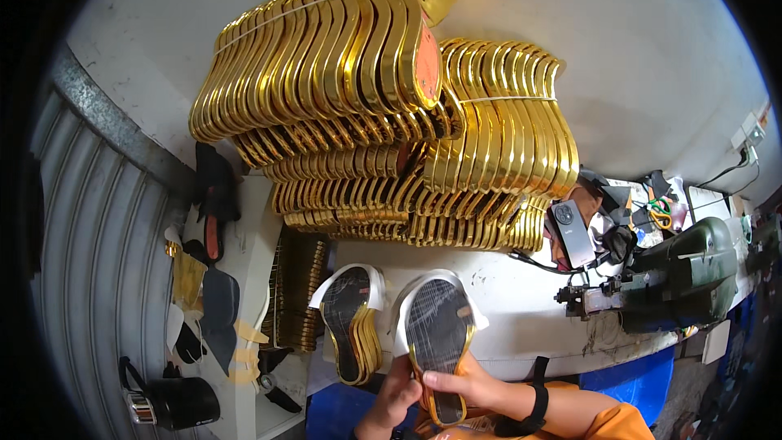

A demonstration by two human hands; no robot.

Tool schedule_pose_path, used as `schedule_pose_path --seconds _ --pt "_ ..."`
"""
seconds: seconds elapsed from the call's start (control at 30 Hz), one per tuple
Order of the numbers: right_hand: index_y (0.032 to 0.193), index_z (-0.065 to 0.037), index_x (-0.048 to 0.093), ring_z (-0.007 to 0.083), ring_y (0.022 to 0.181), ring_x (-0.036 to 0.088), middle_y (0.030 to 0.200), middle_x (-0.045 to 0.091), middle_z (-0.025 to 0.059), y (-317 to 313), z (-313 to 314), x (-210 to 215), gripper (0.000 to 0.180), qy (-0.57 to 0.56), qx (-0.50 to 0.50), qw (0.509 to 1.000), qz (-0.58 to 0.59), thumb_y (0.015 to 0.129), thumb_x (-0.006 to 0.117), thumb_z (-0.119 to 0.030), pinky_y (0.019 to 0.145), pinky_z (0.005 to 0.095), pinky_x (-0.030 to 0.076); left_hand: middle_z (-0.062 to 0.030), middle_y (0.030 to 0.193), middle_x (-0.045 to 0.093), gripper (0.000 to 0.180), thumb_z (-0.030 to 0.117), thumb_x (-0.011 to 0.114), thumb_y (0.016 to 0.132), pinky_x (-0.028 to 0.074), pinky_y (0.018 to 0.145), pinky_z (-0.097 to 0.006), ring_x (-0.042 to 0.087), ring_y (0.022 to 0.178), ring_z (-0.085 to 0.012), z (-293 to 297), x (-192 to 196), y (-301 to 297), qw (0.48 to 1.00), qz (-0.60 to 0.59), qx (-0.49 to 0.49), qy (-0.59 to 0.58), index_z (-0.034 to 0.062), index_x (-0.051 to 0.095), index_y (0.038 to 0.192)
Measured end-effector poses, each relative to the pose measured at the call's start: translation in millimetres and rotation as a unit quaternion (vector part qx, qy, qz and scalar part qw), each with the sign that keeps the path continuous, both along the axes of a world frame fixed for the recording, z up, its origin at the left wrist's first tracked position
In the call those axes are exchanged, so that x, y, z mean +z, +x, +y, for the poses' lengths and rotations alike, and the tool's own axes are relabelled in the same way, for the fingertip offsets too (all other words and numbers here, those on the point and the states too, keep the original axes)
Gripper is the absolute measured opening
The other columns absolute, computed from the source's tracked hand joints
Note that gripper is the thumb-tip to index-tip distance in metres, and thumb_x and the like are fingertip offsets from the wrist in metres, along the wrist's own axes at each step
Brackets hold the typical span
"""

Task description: Inspecting and trimming gold-colored shoe sole or heel components using a skiving or trimming machine.

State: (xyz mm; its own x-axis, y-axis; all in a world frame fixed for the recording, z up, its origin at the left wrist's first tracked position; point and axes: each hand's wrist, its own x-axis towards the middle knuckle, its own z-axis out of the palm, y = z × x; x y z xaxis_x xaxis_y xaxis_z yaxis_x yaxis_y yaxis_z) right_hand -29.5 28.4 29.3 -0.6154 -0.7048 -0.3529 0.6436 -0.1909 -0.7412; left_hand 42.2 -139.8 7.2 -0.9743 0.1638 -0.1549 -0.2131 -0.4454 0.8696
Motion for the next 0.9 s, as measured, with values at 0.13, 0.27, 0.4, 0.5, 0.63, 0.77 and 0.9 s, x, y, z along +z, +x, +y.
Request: schedule_pose_path --seconds 0.13,0.27,0.4,0.5,0.63,0.77,0.9 --pt "0.143 -0.001 0.039 0.0161 0.116 0.053 0.128 0.057 0.0072 -19.7 -31.2 -31.7 0.055 0.025 -0.084 0.996 0.004 0.099 0.064 -0.021 0.1 0.0333 0.046 -0.0213 0.147 0.048 0.087 0.042 0.066 0.097 0.039 0.11 -0.039 0.047 0.136 -0.0279 -30.9 11.8 -10.8 0.96 0.068 0.016 -0.27 -0.0059 0.025 0.156" --pt "0.151 -0.003 0.02 0.0177 0.119 0.053 0.129 0.054 0.0116 -24.3 -49.7 -59.7 0.074 0.113 -0.007 0.991 0.077 0.097 0.069 -0.016 0.101 0.0332 0.047 -0.0205 0.14 0.058 0.074 0.031 0.072 0.092 0.048 0.102 -0.037 0.06 0.123 -0.0271 -114.7 -7.1 11.6 0.971 0.077 0.211 -0.076 -0.0019 0.041 0.151" --pt "0.154 -0.002 0.012 0.0173 0.119 0.053 0.13 0.052 0.0119 -20.2 -55.7 -63.6 0.082 0.062 0.0 0.998 0.014 0.097 0.069 -0.018 0.101 0.0333 0.047 -0.0186 0.143 0.055 0.09 0.039 0.08 0.083 0.045 0.104 -0.035 0.053 0.13 -0.0267 -136.9 -52.1 -14.1 0.832 -0.013 0.308 -0.46 0.0008 0.038 0.153" --pt "0.155 -0.002 0.009 0.0197 0.122 0.052 0.135 0.049 0.0137 -18.0 -57.4 -72.2 0.085 0.044 -0.029 0.998 0.037 0.097 0.069 -0.022 0.105 0.035 0.045 -0.0133 0.142 0.054 0.095 0.043 0.083 0.079 0.043 0.106 -0.035 0.051 0.13 -0.0232 -135.5 -87.1 -20.7 0.971 -0.108 0.176 -0.117 0.0017 0.038 0.152" --pt "0.154 -0.002 0.009 0.023 0.127 0.05 0.14 0.047 0.0165 -12.0 -72.5 -81.7 0.086 0.061 -0.043 0.996 0.053 0.098 0.069 -0.026 0.109 0.0368 0.042 -0.009 0.132 0.062 0.087 0.042 0.087 0.075 0.049 0.098 -0.034 0.06 0.118 -0.0203 -152.9 -73.0 -43.9 0.985 -0.009 0.136 -0.106 -0.0007 0.05 0.141" --pt "0.152 0.003 0.01 0.0265 0.131 0.047 0.142 0.045 0.0205 -8.9 -97.7 -80.7 0.087 0.092 -0.081 0.99 0.067 0.097 0.069 -0.029 0.112 0.0388 0.038 -0.0078 0.123 0.066 0.084 0.044 0.087 0.071 0.055 0.09 -0.036 0.066 0.106 -0.022 -172.5 -63.6 -54.6 0.984 -0.061 0.153 -0.068 0.0019 0.055 0.136" --pt "0.149 0.007 0.012 0.0273 0.13 0.047 0.141 0.046 0.0207 -11.9 -107.5 -98.5 0.084 0.07 -0.092 0.98 0.16 0.097 0.069 -0.027 0.113 0.039 0.037 -0.0078 0.127 0.064 0.072 0.035 0.083 0.082 0.047 0.1 -0.033 0.06 0.115 -0.0186 -190.8 -50.7 -57.2 0.978 -0.095 0.096 -0.157 -0.0006 0.054 0.137"
